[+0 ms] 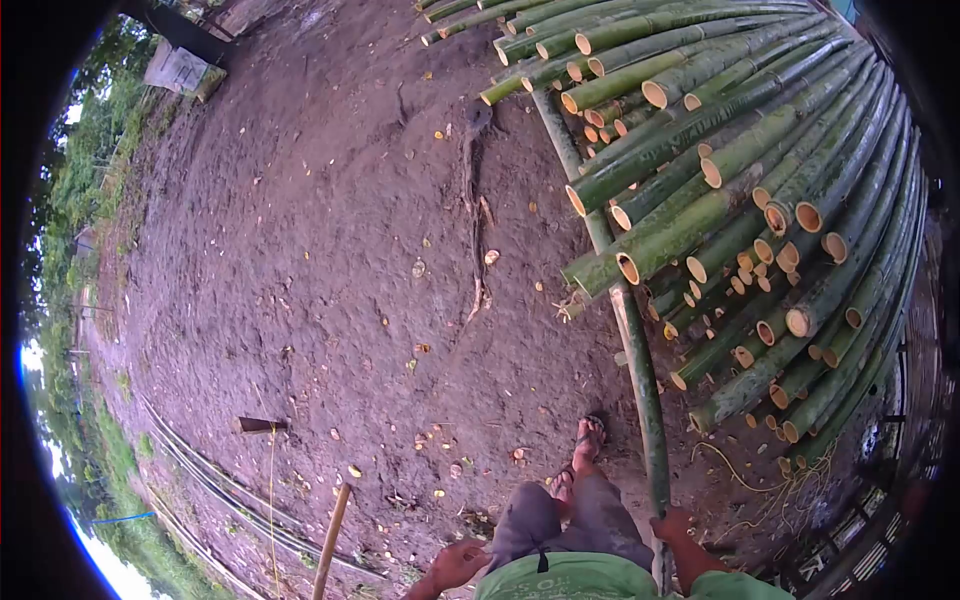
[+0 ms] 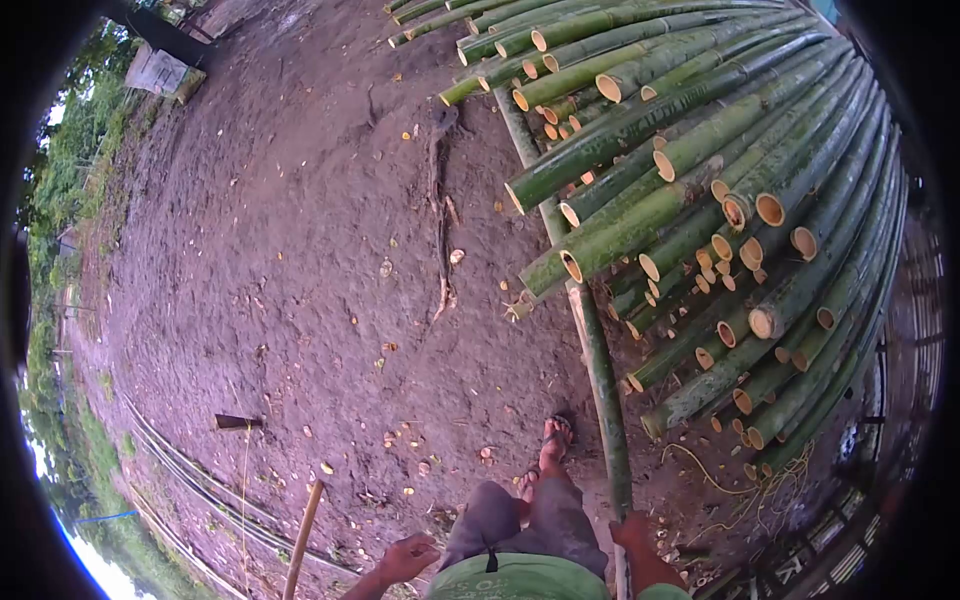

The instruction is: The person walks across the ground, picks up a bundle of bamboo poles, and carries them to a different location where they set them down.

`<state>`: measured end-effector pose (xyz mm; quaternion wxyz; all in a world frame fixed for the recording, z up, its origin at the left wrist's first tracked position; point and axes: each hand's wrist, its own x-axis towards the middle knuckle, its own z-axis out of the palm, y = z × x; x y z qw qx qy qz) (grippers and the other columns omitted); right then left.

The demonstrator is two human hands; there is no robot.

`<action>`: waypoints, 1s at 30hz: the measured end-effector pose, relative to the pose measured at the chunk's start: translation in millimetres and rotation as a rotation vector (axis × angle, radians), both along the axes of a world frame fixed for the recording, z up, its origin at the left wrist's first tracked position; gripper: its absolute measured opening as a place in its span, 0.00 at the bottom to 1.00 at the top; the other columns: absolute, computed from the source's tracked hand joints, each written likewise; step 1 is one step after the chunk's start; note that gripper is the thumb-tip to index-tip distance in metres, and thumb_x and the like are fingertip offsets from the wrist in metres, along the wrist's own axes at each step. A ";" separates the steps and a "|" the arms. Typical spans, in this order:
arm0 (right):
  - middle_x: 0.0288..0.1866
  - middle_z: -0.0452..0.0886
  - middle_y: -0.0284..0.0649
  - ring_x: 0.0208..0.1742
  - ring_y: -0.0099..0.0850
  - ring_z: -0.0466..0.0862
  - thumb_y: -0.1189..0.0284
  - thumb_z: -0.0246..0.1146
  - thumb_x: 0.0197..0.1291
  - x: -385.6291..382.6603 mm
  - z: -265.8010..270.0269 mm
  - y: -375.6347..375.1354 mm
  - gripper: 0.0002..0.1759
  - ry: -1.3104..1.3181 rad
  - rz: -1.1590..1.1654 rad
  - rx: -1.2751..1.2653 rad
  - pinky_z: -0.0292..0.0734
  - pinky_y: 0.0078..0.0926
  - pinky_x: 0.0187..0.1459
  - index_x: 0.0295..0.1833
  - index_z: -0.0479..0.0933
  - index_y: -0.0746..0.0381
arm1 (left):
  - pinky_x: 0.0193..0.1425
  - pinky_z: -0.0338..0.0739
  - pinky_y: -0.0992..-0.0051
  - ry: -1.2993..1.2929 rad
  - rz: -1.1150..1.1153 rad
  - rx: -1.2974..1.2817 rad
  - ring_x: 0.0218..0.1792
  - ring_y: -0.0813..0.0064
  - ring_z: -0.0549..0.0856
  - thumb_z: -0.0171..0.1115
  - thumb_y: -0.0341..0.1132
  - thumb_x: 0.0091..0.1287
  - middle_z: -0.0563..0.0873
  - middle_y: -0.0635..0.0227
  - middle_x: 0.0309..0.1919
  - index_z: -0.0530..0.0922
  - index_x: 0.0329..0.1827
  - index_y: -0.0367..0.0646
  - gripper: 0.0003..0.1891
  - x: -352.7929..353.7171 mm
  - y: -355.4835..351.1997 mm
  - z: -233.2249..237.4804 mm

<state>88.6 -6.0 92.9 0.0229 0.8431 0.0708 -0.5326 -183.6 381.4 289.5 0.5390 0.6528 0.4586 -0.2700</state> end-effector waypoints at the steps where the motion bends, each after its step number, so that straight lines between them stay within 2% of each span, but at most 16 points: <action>1: 0.51 0.78 0.54 0.53 0.50 0.77 0.50 0.65 0.43 10.9 2.0 16.7 0.33 -0.114 0.068 0.123 0.72 0.41 0.56 0.50 0.78 0.62 | 0.49 0.80 0.67 -0.043 0.020 0.049 0.43 0.65 0.86 0.66 0.50 0.59 0.86 0.56 0.41 0.76 0.54 0.39 0.27 7.9 6.9 5.2; 2: 0.44 0.83 0.51 0.48 0.46 0.82 0.47 0.64 0.42 17.3 13.5 46.4 0.32 -0.229 0.139 0.247 0.75 0.36 0.54 0.47 0.81 0.61 | 0.48 0.80 0.73 -0.056 0.047 0.095 0.41 0.72 0.86 0.68 0.45 0.59 0.86 0.60 0.39 0.78 0.51 0.38 0.23 8.3 13.3 4.7; 4: 0.47 0.82 0.47 0.48 0.43 0.82 0.47 0.63 0.44 42.8 46.3 129.4 0.30 0.001 0.183 0.315 0.76 0.36 0.51 0.47 0.80 0.59 | 0.48 0.80 0.72 -0.083 0.003 0.156 0.41 0.71 0.86 0.68 0.45 0.58 0.86 0.60 0.39 0.78 0.50 0.38 0.23 15.5 35.6 12.4; 5: 0.42 0.83 0.45 0.46 0.42 0.82 0.46 0.63 0.45 47.0 50.9 168.9 0.26 0.076 0.278 0.381 0.76 0.41 0.47 0.45 0.81 0.52 | 0.48 0.80 0.72 -0.093 -0.020 0.188 0.41 0.70 0.86 0.69 0.46 0.58 0.86 0.60 0.38 0.78 0.50 0.38 0.23 20.9 46.8 17.0; 6: 0.45 0.83 0.44 0.46 0.43 0.82 0.45 0.62 0.47 53.6 82.4 217.6 0.27 0.128 0.377 0.541 0.76 0.40 0.47 0.45 0.81 0.52 | 0.47 0.81 0.71 -0.096 0.064 0.180 0.41 0.69 0.87 0.69 0.46 0.57 0.86 0.60 0.38 0.78 0.50 0.38 0.24 28.5 57.5 21.5; 7: 0.46 0.82 0.44 0.48 0.45 0.81 0.44 0.62 0.49 54.2 102.7 263.0 0.28 0.133 0.434 0.815 0.74 0.40 0.51 0.46 0.81 0.54 | 0.47 0.80 0.70 -0.129 0.032 0.178 0.42 0.67 0.86 0.68 0.47 0.57 0.86 0.58 0.39 0.77 0.51 0.38 0.24 38.7 72.7 24.6; 8: 0.51 0.81 0.44 0.55 0.41 0.78 0.47 0.63 0.51 57.3 133.5 321.4 0.29 0.303 0.507 0.812 0.69 0.36 0.59 0.51 0.80 0.57 | 0.48 0.80 0.69 -0.162 -0.002 0.177 0.43 0.65 0.86 0.68 0.47 0.58 0.86 0.57 0.41 0.77 0.51 0.38 0.25 51.6 92.8 27.8; 9: 0.55 0.77 0.46 0.58 0.43 0.75 0.46 0.64 0.50 52.2 145.7 365.9 0.30 0.241 0.675 0.915 0.63 0.41 0.63 0.51 0.79 0.56 | 0.48 0.80 0.68 -0.189 -0.039 0.173 0.44 0.63 0.86 0.67 0.48 0.58 0.85 0.55 0.42 0.77 0.52 0.38 0.26 63.3 113.7 31.2; 10: 0.59 0.73 0.47 0.60 0.47 0.72 0.47 0.64 0.49 60.3 198.4 426.1 0.31 0.413 0.649 0.955 0.60 0.45 0.64 0.52 0.79 0.57 | 0.48 0.80 0.67 -0.259 -0.060 0.170 0.43 0.63 0.86 0.66 0.47 0.58 0.85 0.54 0.42 0.76 0.52 0.38 0.25 76.5 134.9 27.6; 12: 0.61 0.69 0.46 0.64 0.48 0.66 0.47 0.66 0.46 54.0 231.1 509.4 0.32 0.337 0.741 1.189 0.58 0.47 0.64 0.52 0.79 0.57 | 0.48 0.80 0.68 -0.483 -0.207 0.300 0.43 0.64 0.86 0.67 0.44 0.58 0.85 0.55 0.42 0.76 0.53 0.37 0.24 115.5 187.2 30.9; 14: 0.61 0.68 0.45 0.65 0.47 0.63 0.48 0.67 0.43 53.1 266.1 586.1 0.33 0.259 0.902 1.281 0.55 0.48 0.65 0.51 0.79 0.58 | 0.48 0.80 0.68 -0.674 -0.317 0.386 0.42 0.64 0.86 0.67 0.43 0.58 0.85 0.55 0.41 0.76 0.53 0.37 0.24 146.0 242.9 38.3; 16: 0.59 0.68 0.44 0.63 0.46 0.63 0.48 0.67 0.42 50.5 277.2 649.9 0.32 0.322 0.995 1.283 0.55 0.48 0.64 0.50 0.79 0.58 | 0.48 0.79 0.68 -0.759 -0.357 0.345 0.42 0.64 0.86 0.67 0.42 0.58 0.85 0.55 0.41 0.76 0.53 0.37 0.24 165.6 296.4 47.6; 21: 0.47 0.74 0.40 0.54 0.40 0.68 0.50 0.67 0.39 56.4 315.4 760.5 0.29 0.504 0.999 1.133 0.58 0.43 0.57 0.43 0.79 0.60 | 0.48 0.79 0.69 -0.799 -0.419 0.230 0.42 0.64 0.86 0.67 0.42 0.57 0.85 0.55 0.41 0.76 0.53 0.37 0.24 180.9 409.7 82.7; 22: 0.40 0.76 0.38 0.48 0.39 0.69 0.52 0.68 0.33 56.3 315.9 775.1 0.28 0.484 0.869 1.279 0.61 0.44 0.50 0.39 0.80 0.60 | 0.48 0.79 0.69 -0.790 -0.422 0.219 0.42 0.64 0.86 0.67 0.42 0.57 0.85 0.55 0.41 0.76 0.53 0.37 0.24 179.5 428.5 90.1; 25: 0.41 0.76 0.39 0.48 0.39 0.69 0.57 0.67 0.32 79.4 338.9 817.9 0.28 0.475 0.918 1.219 0.62 0.43 0.51 0.42 0.79 0.61 | 0.48 0.79 0.69 -0.766 -0.446 0.198 0.42 0.64 0.86 0.67 0.41 0.57 0.85 0.55 0.41 0.76 0.53 0.37 0.23 185.1 480.1 110.5; 30: 0.43 0.76 0.40 0.53 0.38 0.71 0.59 0.67 0.31 90.7 360.0 884.6 0.29 0.463 0.827 1.433 0.56 0.41 0.57 0.44 0.79 0.60 | 0.48 0.79 0.69 -0.735 -0.508 0.176 0.42 0.63 0.86 0.67 0.41 0.57 0.85 0.55 0.41 0.76 0.53 0.37 0.23 215.1 561.0 132.0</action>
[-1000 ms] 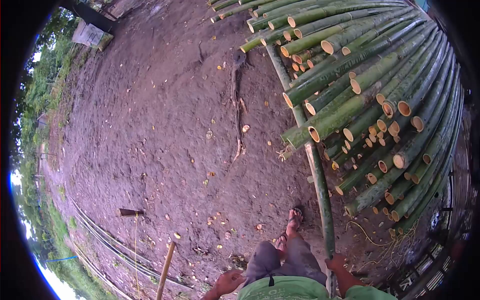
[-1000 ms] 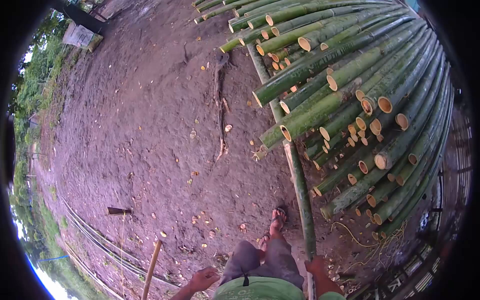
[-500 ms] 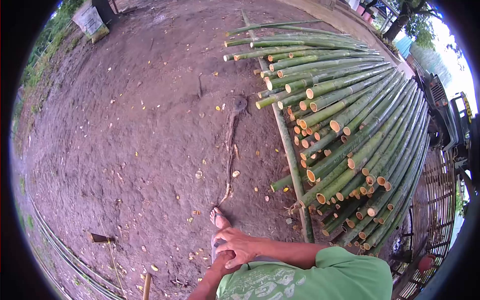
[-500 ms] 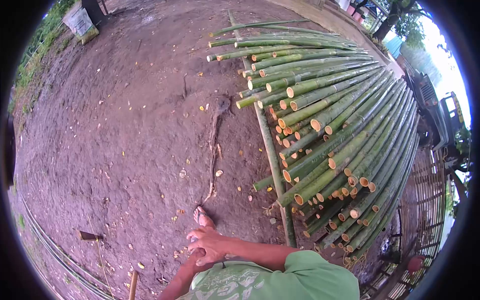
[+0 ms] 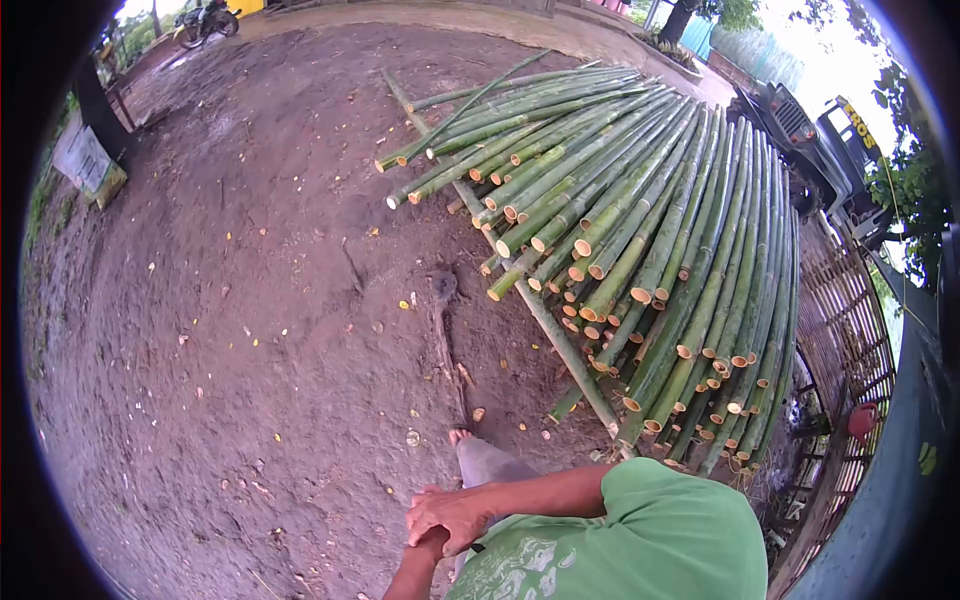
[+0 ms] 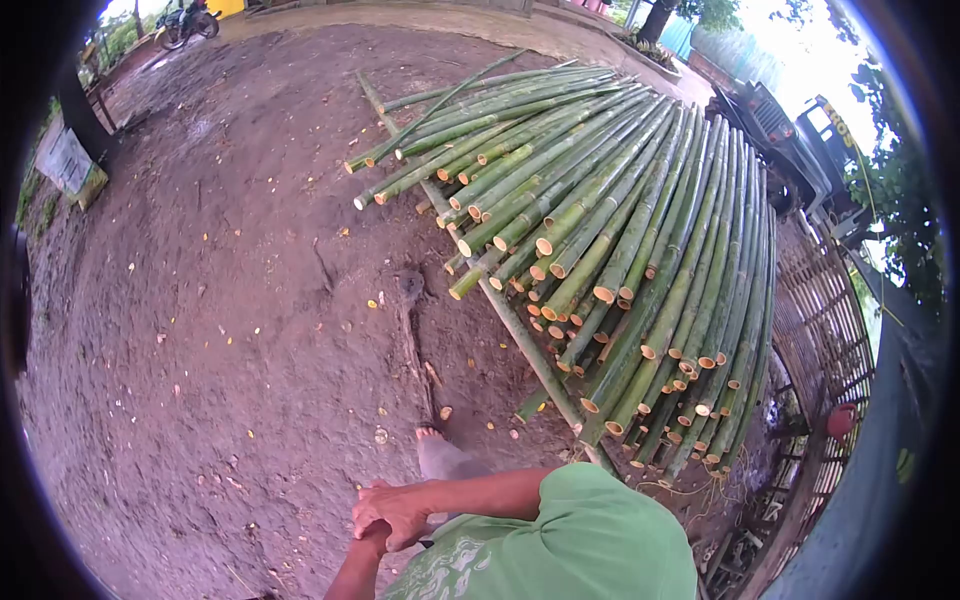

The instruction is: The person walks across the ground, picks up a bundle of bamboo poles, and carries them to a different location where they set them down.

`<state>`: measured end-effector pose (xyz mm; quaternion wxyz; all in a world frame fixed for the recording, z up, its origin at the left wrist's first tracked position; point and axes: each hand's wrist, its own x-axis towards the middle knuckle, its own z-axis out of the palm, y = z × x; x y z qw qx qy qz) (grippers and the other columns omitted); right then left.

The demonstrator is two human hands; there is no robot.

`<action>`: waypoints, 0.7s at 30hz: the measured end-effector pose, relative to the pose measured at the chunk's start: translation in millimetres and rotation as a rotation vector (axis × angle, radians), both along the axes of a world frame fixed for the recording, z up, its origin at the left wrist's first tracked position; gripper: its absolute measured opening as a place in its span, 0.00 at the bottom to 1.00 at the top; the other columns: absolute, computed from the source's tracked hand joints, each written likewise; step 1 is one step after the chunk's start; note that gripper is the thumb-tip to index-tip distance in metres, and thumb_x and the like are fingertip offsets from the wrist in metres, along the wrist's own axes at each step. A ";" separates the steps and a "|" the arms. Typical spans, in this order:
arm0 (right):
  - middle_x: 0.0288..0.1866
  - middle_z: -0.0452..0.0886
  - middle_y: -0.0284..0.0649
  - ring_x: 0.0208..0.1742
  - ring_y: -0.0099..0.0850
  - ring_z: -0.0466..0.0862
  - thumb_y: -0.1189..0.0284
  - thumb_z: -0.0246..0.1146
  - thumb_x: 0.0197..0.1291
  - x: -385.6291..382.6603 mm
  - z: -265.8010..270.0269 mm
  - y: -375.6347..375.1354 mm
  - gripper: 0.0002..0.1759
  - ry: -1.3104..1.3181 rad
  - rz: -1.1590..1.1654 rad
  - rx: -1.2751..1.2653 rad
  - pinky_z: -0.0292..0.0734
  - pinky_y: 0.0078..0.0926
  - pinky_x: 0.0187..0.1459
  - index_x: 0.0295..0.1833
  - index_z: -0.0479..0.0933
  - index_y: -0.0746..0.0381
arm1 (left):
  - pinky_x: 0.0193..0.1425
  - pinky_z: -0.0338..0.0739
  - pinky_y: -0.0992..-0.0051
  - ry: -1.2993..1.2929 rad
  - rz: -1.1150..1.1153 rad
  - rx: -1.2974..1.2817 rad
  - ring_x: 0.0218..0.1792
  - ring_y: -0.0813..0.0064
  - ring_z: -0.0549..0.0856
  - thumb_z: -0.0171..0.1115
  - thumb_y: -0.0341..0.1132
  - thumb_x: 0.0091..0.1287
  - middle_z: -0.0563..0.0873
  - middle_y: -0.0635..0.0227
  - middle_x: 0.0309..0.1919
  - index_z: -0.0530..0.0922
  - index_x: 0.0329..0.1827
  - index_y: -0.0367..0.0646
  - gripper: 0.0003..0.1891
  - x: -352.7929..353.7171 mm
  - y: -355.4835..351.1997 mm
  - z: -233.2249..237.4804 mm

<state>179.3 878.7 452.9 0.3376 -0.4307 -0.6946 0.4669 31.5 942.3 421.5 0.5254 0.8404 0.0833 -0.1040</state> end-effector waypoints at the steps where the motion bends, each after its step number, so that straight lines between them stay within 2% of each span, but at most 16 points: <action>1: 0.43 0.76 0.41 0.52 0.39 0.71 0.60 0.67 0.31 4.0 3.9 14.7 0.29 0.007 -0.009 0.021 0.56 0.41 0.57 0.45 0.79 0.60 | 0.48 0.79 0.69 -0.003 -0.015 0.003 0.42 0.63 0.86 0.67 0.41 0.57 0.85 0.55 0.41 0.76 0.53 0.37 0.23 7.9 16.1 2.7; 2: 0.43 0.76 0.41 0.51 0.39 0.71 0.61 0.67 0.31 15.9 4.3 32.6 0.27 0.012 -0.014 0.059 0.57 0.40 0.57 0.43 0.79 0.61 | 0.48 0.79 0.69 -0.004 -0.030 0.006 0.42 0.63 0.86 0.67 0.40 0.57 0.85 0.55 0.41 0.76 0.53 0.37 0.23 16.2 33.9 4.5; 5: 0.44 0.77 0.41 0.50 0.38 0.71 0.62 0.67 0.34 57.7 0.8 88.3 0.24 -0.017 0.041 -0.102 0.57 0.39 0.56 0.40 0.78 0.62 | 0.48 0.79 0.69 -0.023 -0.066 0.019 0.42 0.63 0.86 0.67 0.40 0.57 0.85 0.55 0.41 0.76 0.53 0.37 0.23 46.8 89.2 7.1; 10: 0.38 0.77 0.39 0.48 0.37 0.71 0.60 0.67 0.39 121.3 3.7 204.2 0.19 0.225 -0.088 0.099 0.57 0.40 0.55 0.36 0.78 0.61 | 0.48 0.79 0.69 -0.048 -0.119 0.009 0.42 0.63 0.86 0.67 0.39 0.57 0.85 0.55 0.41 0.76 0.53 0.37 0.23 140.7 201.9 0.8; 14: 0.38 0.78 0.37 0.46 0.34 0.74 0.62 0.67 0.41 213.7 16.1 297.3 0.16 0.045 0.040 -0.062 0.56 0.40 0.56 0.35 0.79 0.59 | 0.48 0.79 0.69 0.048 -0.122 0.004 0.42 0.63 0.86 0.67 0.39 0.57 0.85 0.55 0.41 0.76 0.54 0.37 0.23 201.1 288.5 19.9; 16: 0.35 0.78 0.36 0.48 0.34 0.74 0.61 0.66 0.41 260.6 37.0 326.7 0.15 -0.118 0.018 -0.093 0.56 0.40 0.55 0.34 0.80 0.58 | 0.48 0.79 0.69 0.191 0.047 -0.112 0.42 0.63 0.86 0.67 0.39 0.57 0.85 0.55 0.41 0.76 0.54 0.37 0.23 207.3 326.5 27.2; 18: 0.35 0.80 0.36 0.50 0.33 0.76 0.61 0.65 0.42 297.4 20.6 343.6 0.13 -0.272 -0.096 -0.098 0.60 0.40 0.53 0.33 0.81 0.57 | 0.46 0.79 0.69 0.329 0.503 -0.462 0.42 0.62 0.86 0.67 0.38 0.56 0.85 0.53 0.40 0.75 0.53 0.36 0.23 188.3 358.7 17.8; 20: 0.41 0.82 0.37 0.52 0.36 0.76 0.60 0.65 0.43 335.3 -2.5 357.7 0.14 -0.551 -0.076 -0.202 0.64 0.42 0.49 0.35 0.82 0.55 | 0.45 0.79 0.69 0.414 0.731 -0.136 0.41 0.62 0.86 0.67 0.38 0.56 0.85 0.52 0.39 0.76 0.51 0.36 0.22 155.1 388.1 20.5; 21: 0.45 0.81 0.38 0.54 0.38 0.76 0.60 0.66 0.43 354.5 15.1 374.6 0.16 -0.678 0.023 -0.387 0.65 0.45 0.50 0.39 0.81 0.55 | 0.44 0.80 0.70 0.480 0.770 -0.023 0.39 0.63 0.86 0.67 0.38 0.56 0.85 0.53 0.37 0.76 0.50 0.36 0.22 133.2 398.4 19.1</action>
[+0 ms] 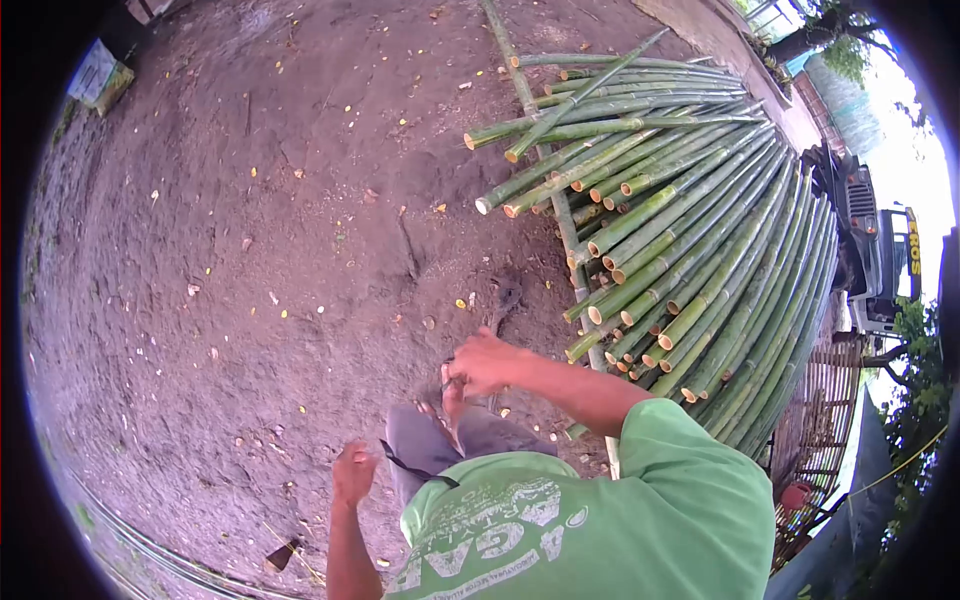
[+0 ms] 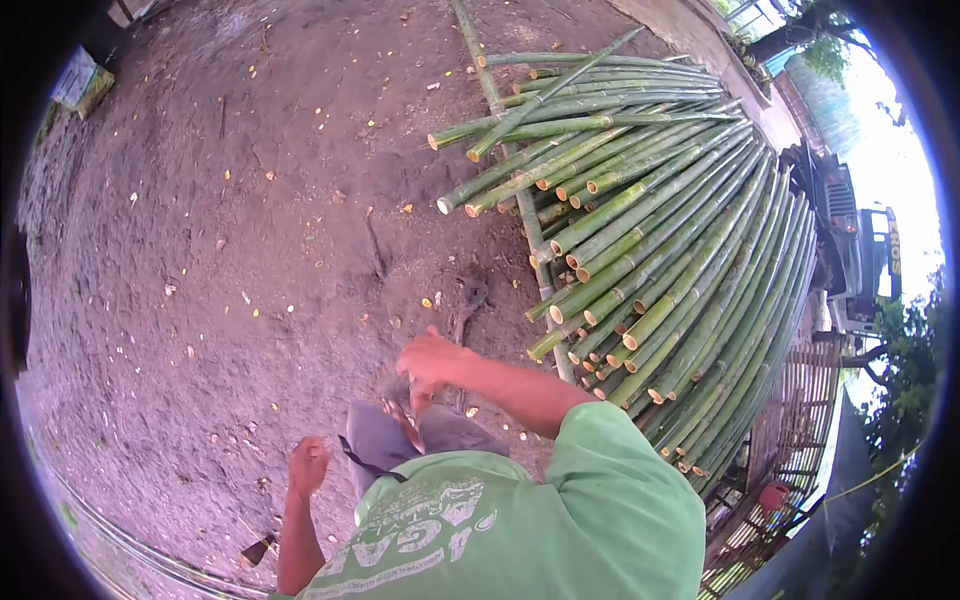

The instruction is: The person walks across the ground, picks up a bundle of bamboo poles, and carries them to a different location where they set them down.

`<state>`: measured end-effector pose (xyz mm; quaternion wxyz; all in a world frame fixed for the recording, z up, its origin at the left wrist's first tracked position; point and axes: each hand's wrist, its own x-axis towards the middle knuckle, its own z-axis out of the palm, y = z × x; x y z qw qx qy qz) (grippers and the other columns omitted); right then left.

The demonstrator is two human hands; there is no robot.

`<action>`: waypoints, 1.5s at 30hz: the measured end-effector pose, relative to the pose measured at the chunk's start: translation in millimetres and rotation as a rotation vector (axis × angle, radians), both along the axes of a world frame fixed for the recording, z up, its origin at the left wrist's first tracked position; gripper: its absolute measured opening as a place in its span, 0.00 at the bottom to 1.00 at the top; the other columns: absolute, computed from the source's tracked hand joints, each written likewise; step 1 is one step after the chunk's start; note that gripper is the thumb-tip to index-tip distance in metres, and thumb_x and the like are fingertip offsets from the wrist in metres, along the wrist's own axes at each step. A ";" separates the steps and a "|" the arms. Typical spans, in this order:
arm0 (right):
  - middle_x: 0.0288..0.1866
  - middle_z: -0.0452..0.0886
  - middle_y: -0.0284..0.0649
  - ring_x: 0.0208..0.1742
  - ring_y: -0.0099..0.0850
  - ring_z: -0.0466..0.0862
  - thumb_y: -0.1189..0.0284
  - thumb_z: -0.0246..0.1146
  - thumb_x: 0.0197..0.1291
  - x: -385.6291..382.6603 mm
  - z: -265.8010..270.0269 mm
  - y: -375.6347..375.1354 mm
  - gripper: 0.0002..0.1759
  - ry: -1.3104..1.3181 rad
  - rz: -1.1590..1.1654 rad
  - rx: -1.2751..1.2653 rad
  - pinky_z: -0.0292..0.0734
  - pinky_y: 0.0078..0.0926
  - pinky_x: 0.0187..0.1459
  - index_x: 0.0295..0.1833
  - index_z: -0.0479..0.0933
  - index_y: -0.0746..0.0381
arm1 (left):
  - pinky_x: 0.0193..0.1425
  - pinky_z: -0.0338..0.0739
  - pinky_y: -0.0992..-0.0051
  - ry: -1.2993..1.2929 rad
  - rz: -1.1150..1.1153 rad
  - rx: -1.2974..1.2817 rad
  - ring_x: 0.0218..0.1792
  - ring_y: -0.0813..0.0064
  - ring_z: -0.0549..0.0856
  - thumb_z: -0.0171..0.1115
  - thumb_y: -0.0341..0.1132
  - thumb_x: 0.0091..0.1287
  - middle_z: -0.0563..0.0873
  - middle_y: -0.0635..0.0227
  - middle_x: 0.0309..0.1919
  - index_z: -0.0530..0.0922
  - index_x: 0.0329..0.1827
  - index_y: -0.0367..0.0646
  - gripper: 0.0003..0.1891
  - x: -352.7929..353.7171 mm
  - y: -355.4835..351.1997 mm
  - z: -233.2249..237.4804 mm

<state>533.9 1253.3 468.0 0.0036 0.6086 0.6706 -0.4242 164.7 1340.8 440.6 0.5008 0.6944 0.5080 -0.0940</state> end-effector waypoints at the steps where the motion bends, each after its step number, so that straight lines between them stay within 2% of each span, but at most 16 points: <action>1: 0.49 0.80 0.40 0.55 0.39 0.76 0.60 0.66 0.44 17.8 15.8 17.5 0.19 -0.117 0.055 -0.203 0.66 0.48 0.50 0.44 0.81 0.54 | 0.43 0.80 0.70 0.103 0.010 0.084 0.38 0.63 0.86 0.67 0.37 0.55 0.86 0.54 0.35 0.76 0.50 0.35 0.21 -23.5 7.9 -2.5; 5: 0.54 0.77 0.42 0.60 0.42 0.74 0.61 0.67 0.47 73.4 -4.4 61.6 0.25 -0.192 0.017 -0.175 0.64 0.53 0.56 0.53 0.77 0.54 | 0.37 0.80 0.71 0.276 0.056 -0.041 0.33 0.64 0.87 0.68 0.37 0.55 0.86 0.56 0.29 0.76 0.46 0.33 0.20 -127.1 19.0 -45.8; 9: 0.56 0.76 0.45 0.62 0.43 0.73 0.64 0.65 0.48 117.3 17.6 113.9 0.24 -0.192 -0.090 -0.173 0.60 0.55 0.64 0.55 0.76 0.54 | 0.28 0.79 0.73 0.278 0.266 -0.289 0.29 0.70 0.86 0.67 0.35 0.56 0.85 0.58 0.27 0.76 0.44 0.32 0.18 -89.9 56.9 -13.1; 12: 0.54 0.78 0.44 0.60 0.43 0.75 0.62 0.64 0.49 165.5 22.0 144.3 0.25 -0.297 -0.204 -0.176 0.63 0.53 0.63 0.54 0.76 0.55 | 0.24 0.76 0.75 0.100 0.470 -0.267 0.25 0.74 0.84 0.66 0.33 0.57 0.84 0.60 0.26 0.75 0.45 0.32 0.17 -71.7 87.4 -32.2; 16: 0.50 0.81 0.47 0.55 0.46 0.79 0.64 0.62 0.48 212.7 30.6 140.4 0.20 -0.400 -0.489 -0.366 0.68 0.52 0.60 0.49 0.79 0.57 | 0.29 0.76 0.77 -0.004 0.371 -0.318 0.26 0.78 0.81 0.63 0.30 0.57 0.83 0.64 0.30 0.75 0.46 0.32 0.15 -4.9 152.6 52.6; 20: 0.50 0.81 0.46 0.55 0.45 0.80 0.66 0.59 0.49 218.5 16.2 84.4 0.18 -0.499 -0.549 -0.552 0.72 0.51 0.55 0.46 0.80 0.59 | 0.37 0.74 0.78 0.017 0.106 -0.149 0.32 0.81 0.80 0.61 0.29 0.57 0.82 0.68 0.31 0.75 0.47 0.34 0.15 19.8 253.9 121.0; 22: 0.53 0.81 0.46 0.56 0.44 0.79 0.63 0.60 0.49 208.4 8.5 50.8 0.21 -0.445 -0.449 -0.698 0.72 0.52 0.55 0.49 0.80 0.58 | 0.40 0.75 0.75 0.042 0.027 0.102 0.33 0.76 0.80 0.62 0.31 0.57 0.83 0.65 0.31 0.76 0.47 0.35 0.15 22.8 303.2 141.7; 26: 0.49 0.82 0.48 0.52 0.46 0.81 0.55 0.63 0.49 188.7 37.3 42.8 0.22 -0.369 -0.291 -0.791 0.76 0.47 0.52 0.44 0.82 0.60 | 0.41 0.75 0.72 0.132 0.051 0.332 0.34 0.74 0.79 0.60 0.32 0.58 0.82 0.60 0.35 0.75 0.50 0.34 0.17 -1.0 385.2 153.6; 29: 0.51 0.81 0.47 0.53 0.46 0.80 0.54 0.63 0.49 204.5 57.2 74.5 0.23 -0.513 -0.304 -0.765 0.75 0.48 0.52 0.50 0.80 0.54 | 0.38 0.74 0.73 0.098 0.208 0.339 0.33 0.75 0.78 0.58 0.33 0.60 0.81 0.60 0.35 0.74 0.52 0.33 0.18 -40.0 398.6 150.6; 33: 0.54 0.80 0.44 0.56 0.42 0.79 0.58 0.64 0.49 251.8 64.1 137.6 0.24 -0.593 -0.280 -0.643 0.72 0.49 0.55 0.52 0.79 0.54 | 0.29 0.71 0.77 0.120 0.409 0.191 0.25 0.79 0.75 0.57 0.34 0.62 0.77 0.67 0.24 0.74 0.51 0.33 0.17 -131.5 340.2 118.2; 35: 0.54 0.80 0.43 0.58 0.40 0.79 0.64 0.63 0.48 263.6 69.2 176.7 0.23 -0.658 -0.250 -0.610 0.70 0.49 0.57 0.52 0.79 0.56 | 0.24 0.68 0.78 0.163 0.562 0.185 0.21 0.80 0.74 0.58 0.35 0.61 0.76 0.70 0.20 0.74 0.49 0.34 0.16 -199.5 265.9 82.4; 36: 0.53 0.81 0.43 0.57 0.39 0.80 0.66 0.62 0.47 255.4 82.4 204.7 0.22 -0.707 -0.208 -0.618 0.70 0.48 0.57 0.52 0.79 0.56 | 0.20 0.67 0.78 0.218 0.686 0.080 0.21 0.81 0.74 0.59 0.36 0.61 0.76 0.67 0.22 0.74 0.47 0.34 0.16 -187.8 226.3 109.4; 37: 0.53 0.81 0.43 0.57 0.39 0.80 0.67 0.62 0.48 253.1 74.1 220.7 0.22 -0.744 -0.171 -0.564 0.70 0.48 0.57 0.53 0.79 0.56 | 0.18 0.66 0.79 0.211 0.732 0.083 0.22 0.80 0.74 0.59 0.36 0.61 0.77 0.66 0.26 0.74 0.48 0.34 0.16 -238.1 167.9 76.3; 39: 0.54 0.81 0.43 0.57 0.38 0.80 0.68 0.62 0.48 254.4 61.0 259.0 0.23 -0.831 -0.095 -0.433 0.69 0.47 0.58 0.53 0.79 0.57 | 0.24 0.72 0.78 0.206 1.035 -0.160 0.24 0.79 0.78 0.62 0.34 0.60 0.81 0.67 0.29 0.73 0.52 0.36 0.19 -280.3 40.4 42.3; 42: 0.51 0.82 0.44 0.54 0.43 0.81 0.62 0.62 0.49 216.2 99.3 331.2 0.20 -0.863 0.028 -0.514 0.75 0.46 0.53 0.48 0.81 0.58 | 0.25 0.73 0.78 0.220 1.114 -0.414 0.25 0.79 0.78 0.62 0.34 0.59 0.81 0.67 0.31 0.72 0.53 0.36 0.20 -216.1 -73.8 15.0; 45: 0.51 0.82 0.42 0.53 0.41 0.82 0.62 0.64 0.47 202.0 119.5 352.8 0.22 -1.031 0.092 -0.606 0.75 0.46 0.52 0.50 0.81 0.56 | 0.26 0.73 0.78 0.038 0.979 -0.510 0.26 0.78 0.78 0.62 0.34 0.59 0.81 0.67 0.32 0.71 0.54 0.37 0.21 -91.1 -101.6 -4.6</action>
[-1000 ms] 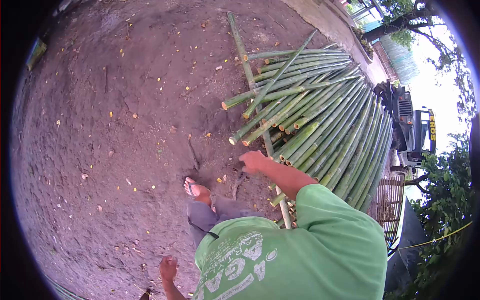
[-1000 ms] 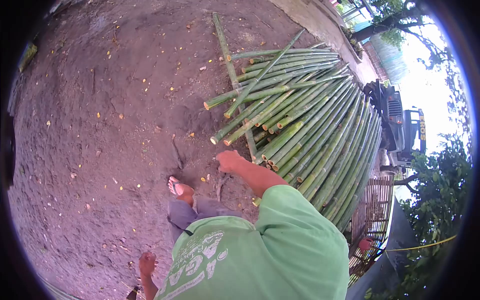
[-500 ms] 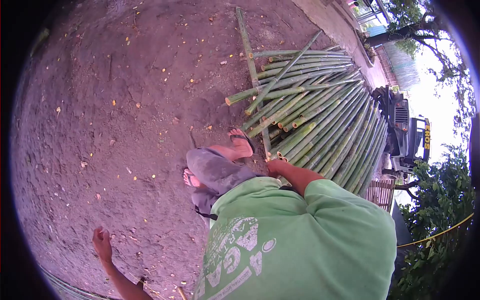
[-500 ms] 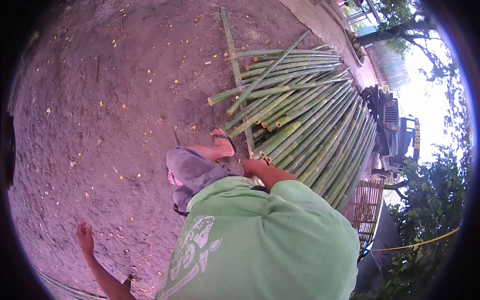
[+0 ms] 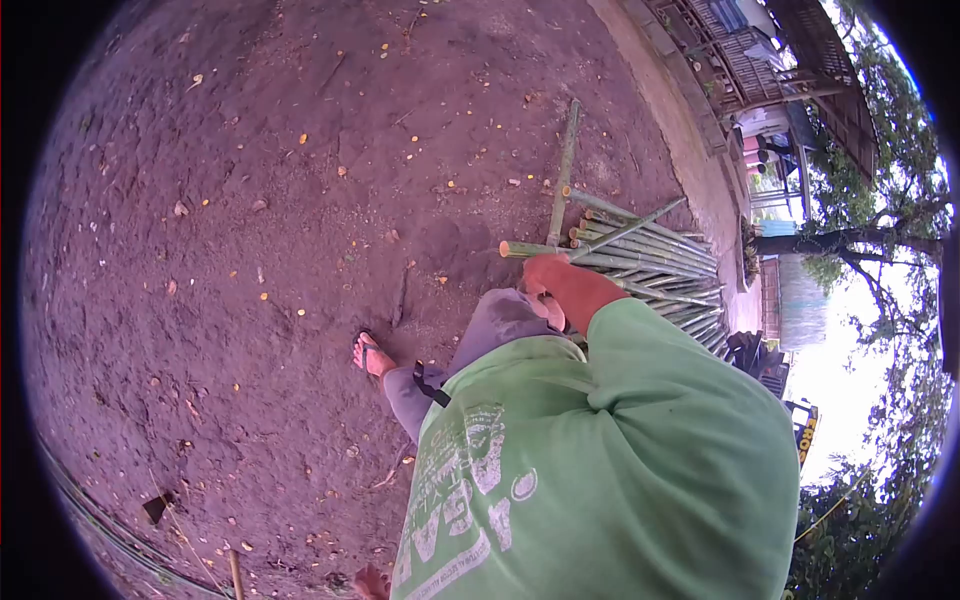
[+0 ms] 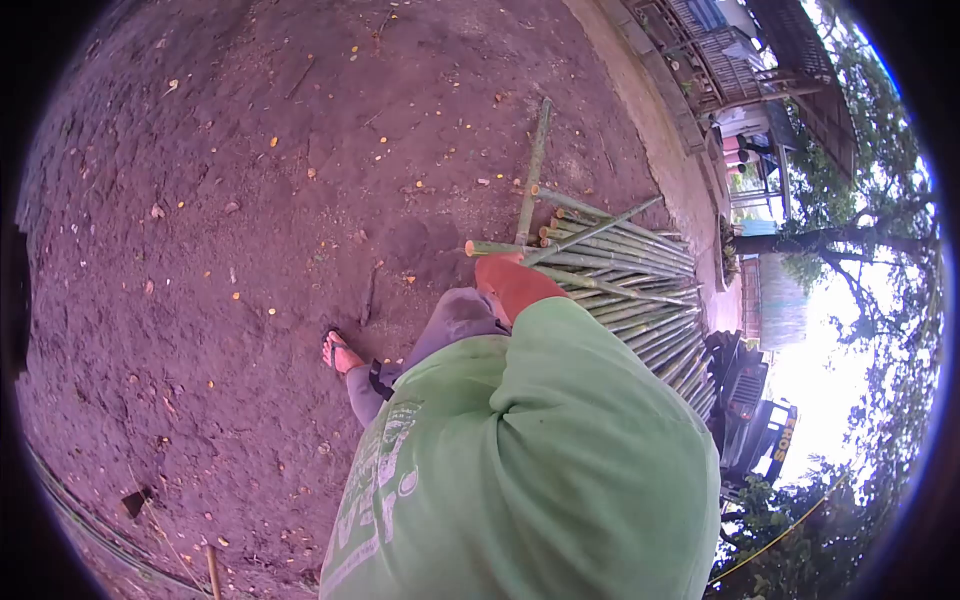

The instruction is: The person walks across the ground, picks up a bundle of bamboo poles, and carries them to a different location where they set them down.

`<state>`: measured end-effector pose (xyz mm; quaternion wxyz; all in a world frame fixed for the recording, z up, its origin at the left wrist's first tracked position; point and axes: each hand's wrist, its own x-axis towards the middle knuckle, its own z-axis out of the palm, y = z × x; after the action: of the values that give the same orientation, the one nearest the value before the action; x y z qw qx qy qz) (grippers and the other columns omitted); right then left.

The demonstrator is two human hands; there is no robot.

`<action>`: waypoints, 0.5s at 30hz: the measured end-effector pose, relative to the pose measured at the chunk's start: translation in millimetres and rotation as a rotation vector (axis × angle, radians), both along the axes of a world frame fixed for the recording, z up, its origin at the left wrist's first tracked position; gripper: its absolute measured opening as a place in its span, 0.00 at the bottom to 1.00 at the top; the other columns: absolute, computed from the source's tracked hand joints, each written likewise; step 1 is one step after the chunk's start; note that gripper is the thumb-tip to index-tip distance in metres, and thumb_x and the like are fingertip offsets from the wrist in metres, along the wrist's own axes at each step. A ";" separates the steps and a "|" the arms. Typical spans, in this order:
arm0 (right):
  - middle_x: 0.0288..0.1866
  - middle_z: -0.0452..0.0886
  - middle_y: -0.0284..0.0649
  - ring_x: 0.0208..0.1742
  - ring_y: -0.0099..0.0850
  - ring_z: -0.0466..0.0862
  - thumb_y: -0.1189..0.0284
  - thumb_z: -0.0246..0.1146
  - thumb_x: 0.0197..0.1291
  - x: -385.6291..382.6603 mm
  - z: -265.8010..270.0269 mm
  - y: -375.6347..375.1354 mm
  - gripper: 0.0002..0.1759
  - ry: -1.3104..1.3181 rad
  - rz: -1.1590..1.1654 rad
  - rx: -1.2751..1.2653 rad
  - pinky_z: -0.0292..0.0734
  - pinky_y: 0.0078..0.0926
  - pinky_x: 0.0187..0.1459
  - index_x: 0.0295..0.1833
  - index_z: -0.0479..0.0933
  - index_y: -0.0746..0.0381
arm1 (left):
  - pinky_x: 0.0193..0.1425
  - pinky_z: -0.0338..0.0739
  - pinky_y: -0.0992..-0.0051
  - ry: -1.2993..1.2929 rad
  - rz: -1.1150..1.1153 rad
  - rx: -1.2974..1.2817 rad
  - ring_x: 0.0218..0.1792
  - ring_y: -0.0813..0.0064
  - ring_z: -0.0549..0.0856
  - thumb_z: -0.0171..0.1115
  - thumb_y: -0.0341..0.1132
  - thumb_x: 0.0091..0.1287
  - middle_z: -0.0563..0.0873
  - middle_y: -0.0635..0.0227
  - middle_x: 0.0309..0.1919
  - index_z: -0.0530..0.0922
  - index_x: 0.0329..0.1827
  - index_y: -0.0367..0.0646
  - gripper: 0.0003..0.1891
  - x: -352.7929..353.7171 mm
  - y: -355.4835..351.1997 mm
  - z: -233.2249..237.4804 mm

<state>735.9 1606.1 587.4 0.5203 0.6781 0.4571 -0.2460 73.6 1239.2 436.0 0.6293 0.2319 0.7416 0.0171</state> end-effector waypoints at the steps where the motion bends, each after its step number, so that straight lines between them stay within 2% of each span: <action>1: 0.51 0.83 0.41 0.53 0.41 0.82 0.62 0.64 0.46 0.2 5.5 2.8 0.23 -0.064 0.013 -0.026 0.76 0.45 0.51 0.50 0.81 0.56 | 0.26 0.73 0.78 -0.070 -0.048 0.041 0.26 0.78 0.78 0.62 0.34 0.59 0.81 0.67 0.33 0.71 0.55 0.37 0.21 44.8 7.4 1.2; 2: 0.48 0.84 0.41 0.50 0.41 0.83 0.61 0.63 0.48 14.9 -3.1 0.4 0.23 -0.061 0.062 0.013 0.78 0.42 0.48 0.51 0.81 0.57 | 0.26 0.73 0.78 -0.141 -0.103 0.091 0.26 0.78 0.78 0.62 0.34 0.59 0.81 0.67 0.33 0.71 0.55 0.37 0.21 86.9 20.7 3.7; 5: 0.49 0.83 0.43 0.51 0.43 0.82 0.60 0.60 0.51 20.6 21.5 8.1 0.22 0.005 0.000 0.159 0.78 0.44 0.49 0.49 0.81 0.58 | 0.27 0.74 0.78 -0.306 -0.242 0.265 0.27 0.77 0.78 0.62 0.34 0.58 0.81 0.67 0.35 0.70 0.56 0.38 0.22 184.7 59.3 26.2; 8: 0.49 0.82 0.47 0.50 0.46 0.82 0.60 0.57 0.53 52.8 28.5 7.2 0.20 0.078 0.030 0.356 0.77 0.44 0.50 0.47 0.81 0.60 | 0.28 0.74 0.77 -0.354 -0.256 0.375 0.28 0.77 0.78 0.62 0.33 0.58 0.81 0.66 0.37 0.70 0.57 0.38 0.23 217.6 95.1 37.5; 11: 0.50 0.82 0.47 0.52 0.45 0.81 0.67 0.58 0.53 91.1 22.9 9.4 0.18 0.110 0.043 0.364 0.78 0.40 0.53 0.48 0.81 0.61 | 0.28 0.75 0.77 -0.260 -0.069 0.419 0.29 0.76 0.78 0.62 0.33 0.58 0.80 0.66 0.38 0.69 0.59 0.39 0.25 169.3 125.0 29.6; 13: 0.49 0.82 0.48 0.52 0.46 0.81 0.66 0.57 0.53 94.0 39.1 2.0 0.17 0.110 0.039 0.353 0.78 0.40 0.52 0.46 0.81 0.61 | 0.29 0.75 0.77 -0.217 0.132 0.441 0.30 0.76 0.78 0.62 0.33 0.57 0.80 0.66 0.39 0.69 0.59 0.39 0.25 123.3 139.9 27.0; 15: 0.47 0.82 0.49 0.50 0.47 0.81 0.62 0.57 0.53 109.4 36.3 -13.2 0.19 0.129 -0.010 0.404 0.77 0.40 0.52 0.44 0.81 0.62 | 0.25 0.73 0.77 -0.250 0.388 0.400 0.28 0.76 0.78 0.61 0.32 0.58 0.80 0.69 0.34 0.71 0.56 0.42 0.21 79.5 137.5 27.7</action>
<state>845.3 1593.0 623.7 0.3422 0.7539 0.5259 -0.1948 153.1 1376.7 463.7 0.6424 0.2012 0.6708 0.3112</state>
